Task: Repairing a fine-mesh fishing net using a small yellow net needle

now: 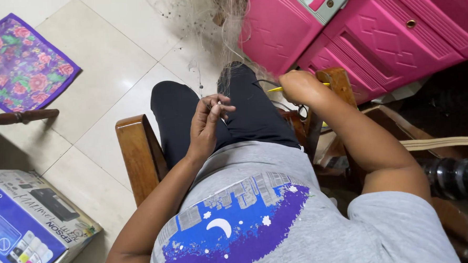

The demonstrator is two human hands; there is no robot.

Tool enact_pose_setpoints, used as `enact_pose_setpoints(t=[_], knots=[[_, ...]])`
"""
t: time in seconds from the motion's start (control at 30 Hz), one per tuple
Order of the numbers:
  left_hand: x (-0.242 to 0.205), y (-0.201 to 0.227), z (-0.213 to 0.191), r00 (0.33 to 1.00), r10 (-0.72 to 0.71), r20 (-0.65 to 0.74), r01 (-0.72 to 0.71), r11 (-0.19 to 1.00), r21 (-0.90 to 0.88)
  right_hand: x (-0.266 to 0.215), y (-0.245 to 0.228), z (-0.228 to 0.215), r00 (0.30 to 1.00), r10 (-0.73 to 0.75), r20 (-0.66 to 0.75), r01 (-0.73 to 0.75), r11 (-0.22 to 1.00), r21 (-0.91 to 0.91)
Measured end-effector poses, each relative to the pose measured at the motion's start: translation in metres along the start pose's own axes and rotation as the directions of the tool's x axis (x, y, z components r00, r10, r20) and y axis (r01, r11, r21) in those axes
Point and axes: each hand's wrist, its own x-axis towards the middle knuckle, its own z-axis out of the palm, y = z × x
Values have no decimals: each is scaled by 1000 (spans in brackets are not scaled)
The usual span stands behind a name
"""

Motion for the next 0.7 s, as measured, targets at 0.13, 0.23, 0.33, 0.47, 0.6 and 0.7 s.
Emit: enact_pose_setpoints(t=[0.13,0.23,0.33,0.47,0.6,0.7], knots=[[1,2,4,1000,13,28,-12,1000,-6,-3,8,21,998,37,54,-44,989,140],[-3,-5,2,999,-2,33,2,1000,-19,5,21,73,976,152,154,-166,982,87],[-4,-6,2,999,8,33,-7,1000,-15,6,18,84,967,152,204,-170,983,69],[-7,-6,-1,999,-55,1,55,998,-29,21,0,106,915,52,400,-72,997,35],[-9,-19,-12,966,-224,-128,210,971,-118,39,-12,109,849,-4,529,-78,988,133],[-11,-33,-21,932,-303,-196,272,947,-173,17,-24,68,855,-63,514,-31,985,172]])
